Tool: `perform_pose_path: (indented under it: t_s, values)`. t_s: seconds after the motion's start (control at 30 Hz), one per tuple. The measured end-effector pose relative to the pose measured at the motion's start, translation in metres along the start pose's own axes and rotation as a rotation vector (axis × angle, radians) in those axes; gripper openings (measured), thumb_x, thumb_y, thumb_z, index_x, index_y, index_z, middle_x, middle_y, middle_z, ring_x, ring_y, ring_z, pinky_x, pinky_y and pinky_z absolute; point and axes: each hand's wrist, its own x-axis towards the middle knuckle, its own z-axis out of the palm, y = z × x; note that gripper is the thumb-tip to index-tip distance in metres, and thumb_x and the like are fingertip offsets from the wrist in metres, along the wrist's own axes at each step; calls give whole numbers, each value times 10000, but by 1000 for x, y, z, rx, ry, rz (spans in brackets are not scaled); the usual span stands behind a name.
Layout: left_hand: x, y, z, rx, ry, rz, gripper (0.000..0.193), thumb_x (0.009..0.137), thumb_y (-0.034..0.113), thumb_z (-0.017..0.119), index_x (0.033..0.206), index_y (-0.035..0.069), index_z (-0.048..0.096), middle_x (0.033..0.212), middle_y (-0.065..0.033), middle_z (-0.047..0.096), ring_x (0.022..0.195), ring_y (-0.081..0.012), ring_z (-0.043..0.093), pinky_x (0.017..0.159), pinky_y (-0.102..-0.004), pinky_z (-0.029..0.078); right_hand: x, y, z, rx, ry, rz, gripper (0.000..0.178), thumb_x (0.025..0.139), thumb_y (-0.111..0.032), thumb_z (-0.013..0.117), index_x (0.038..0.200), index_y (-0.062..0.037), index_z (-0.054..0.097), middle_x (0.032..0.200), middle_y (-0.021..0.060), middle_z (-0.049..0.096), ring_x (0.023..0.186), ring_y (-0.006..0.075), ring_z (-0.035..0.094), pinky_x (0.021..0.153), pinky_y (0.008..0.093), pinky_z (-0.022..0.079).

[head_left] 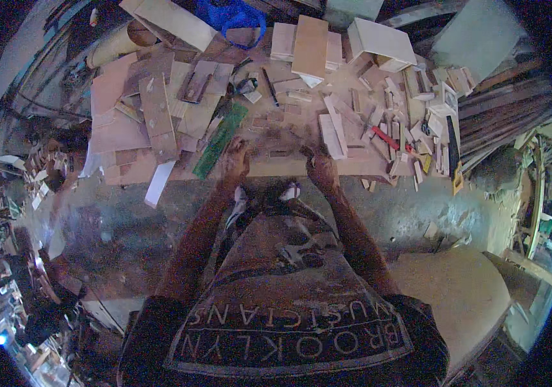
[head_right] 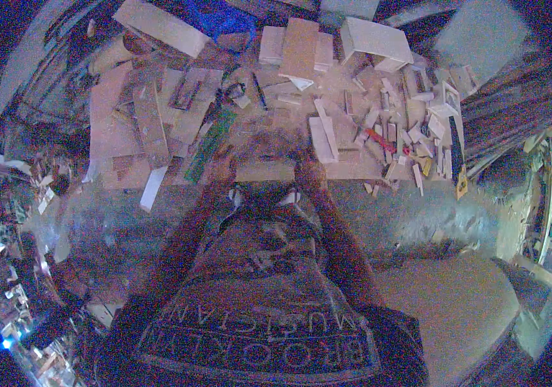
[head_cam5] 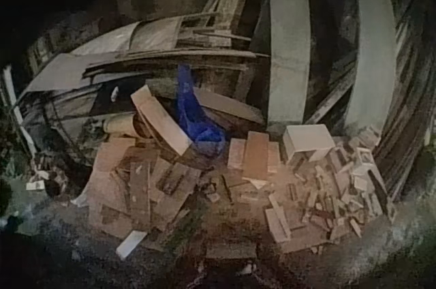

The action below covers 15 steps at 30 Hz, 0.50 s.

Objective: Assembling small wooden components or boxes on a workbench in a workshop.

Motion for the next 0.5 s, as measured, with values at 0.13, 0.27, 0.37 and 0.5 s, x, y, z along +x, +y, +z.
perform_pose_path:
  t_s: [0.13,0.27,0.37,0.5]
  values:
    - [44,0,6,-24,-35,211,342,833,139,526,1164,124,608,1271,-100,522,1124,-285,518,885,-402,481,-19,0,-2,249,299,-82,327,765,-61,593,1091,-63,611,1080,184,621,934,398,600,798,455,499]
    - [71,6,8,-122,-69,433,347,809,99,534,1141,151,621,1251,-58,543,1132,-251,512,915,-384,468,-54,2,-4,117,336,-5,310,752,-68,620,1062,-66,625,1033,150,626,938,371,580,860,455,450]
    - [82,10,-1,-70,-208,531,361,786,116,562,1141,149,619,1237,-57,553,1180,-240,483,976,-385,436,-82,-1,-7,212,494,11,291,771,-89,629,1061,-69,626,1006,138,633,917,347,584,838,460,452]
    - [90,12,-9,-25,-216,604,374,756,121,593,1128,142,622,1187,-57,570,1169,-256,492,979,-403,430,-112,18,22,263,521,143,277,795,-111,642,1067,-68,624,965,130,645,923,328,598,825,433,471]
